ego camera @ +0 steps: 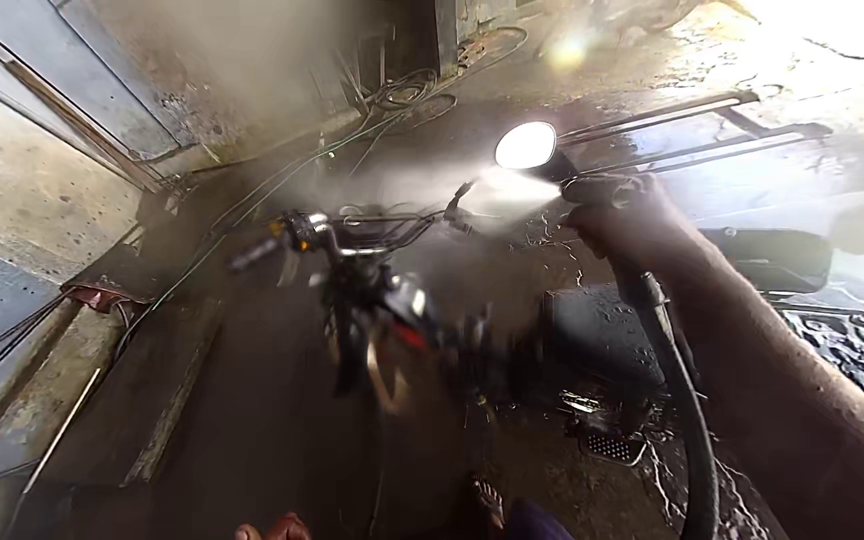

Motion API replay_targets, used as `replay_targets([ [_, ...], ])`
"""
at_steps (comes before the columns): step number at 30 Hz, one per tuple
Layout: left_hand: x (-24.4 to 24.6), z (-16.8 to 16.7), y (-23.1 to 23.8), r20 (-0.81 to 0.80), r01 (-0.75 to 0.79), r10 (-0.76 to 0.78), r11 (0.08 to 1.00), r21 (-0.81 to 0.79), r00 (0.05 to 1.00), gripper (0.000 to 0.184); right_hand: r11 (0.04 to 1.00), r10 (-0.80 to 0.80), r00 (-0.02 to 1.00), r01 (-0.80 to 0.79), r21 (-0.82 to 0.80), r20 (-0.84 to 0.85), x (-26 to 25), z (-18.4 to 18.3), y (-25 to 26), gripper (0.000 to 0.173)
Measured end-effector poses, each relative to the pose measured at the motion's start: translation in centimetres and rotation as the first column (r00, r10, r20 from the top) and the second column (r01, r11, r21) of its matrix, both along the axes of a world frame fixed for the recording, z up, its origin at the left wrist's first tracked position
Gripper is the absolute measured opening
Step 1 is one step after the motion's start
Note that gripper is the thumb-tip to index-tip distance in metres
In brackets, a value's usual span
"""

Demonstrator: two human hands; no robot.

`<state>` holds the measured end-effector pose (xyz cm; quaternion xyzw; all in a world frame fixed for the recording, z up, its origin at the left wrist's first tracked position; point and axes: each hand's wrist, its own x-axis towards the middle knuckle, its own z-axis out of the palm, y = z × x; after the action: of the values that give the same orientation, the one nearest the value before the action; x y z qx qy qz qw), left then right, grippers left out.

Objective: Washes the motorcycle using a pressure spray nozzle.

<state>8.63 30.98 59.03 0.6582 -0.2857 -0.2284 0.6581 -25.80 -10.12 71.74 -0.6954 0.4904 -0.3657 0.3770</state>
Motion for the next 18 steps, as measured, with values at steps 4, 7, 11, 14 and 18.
replay_targets([
  [4,-3.6,-0.3,1.6,0.072,0.017,-0.011,0.997,-0.079,0.997,0.078,0.994,-0.056,0.997,0.051,0.093,0.049,-2.8,0.7,-0.9,0.009],
  [7,-7.1,-0.3,1.8,0.105,-0.036,0.048,0.993,-0.112,0.993,0.072,0.986,0.054,0.993,-0.069,0.152,0.105,-2.7,0.6,-0.5,0.002],
  [11,-11.9,-0.8,0.1,0.119,-0.155,0.172,0.978,-0.142,0.978,0.073,0.952,0.249,0.955,-0.271,0.142,0.159,-3.3,0.0,-2.4,0.009],
  [14,-15.6,-0.6,-1.6,0.095,-0.257,0.268,0.959,-0.119,0.959,0.076,0.934,0.323,0.934,-0.341,0.11,0.152,-4.3,-0.9,-5.5,0.007],
  [18,-19.7,-0.5,-4.2,0.106,-0.339,0.352,0.933,-0.118,0.93,0.075,0.925,0.371,0.921,-0.378,0.046,0.119,-6.6,-0.8,-8.3,0.004],
])
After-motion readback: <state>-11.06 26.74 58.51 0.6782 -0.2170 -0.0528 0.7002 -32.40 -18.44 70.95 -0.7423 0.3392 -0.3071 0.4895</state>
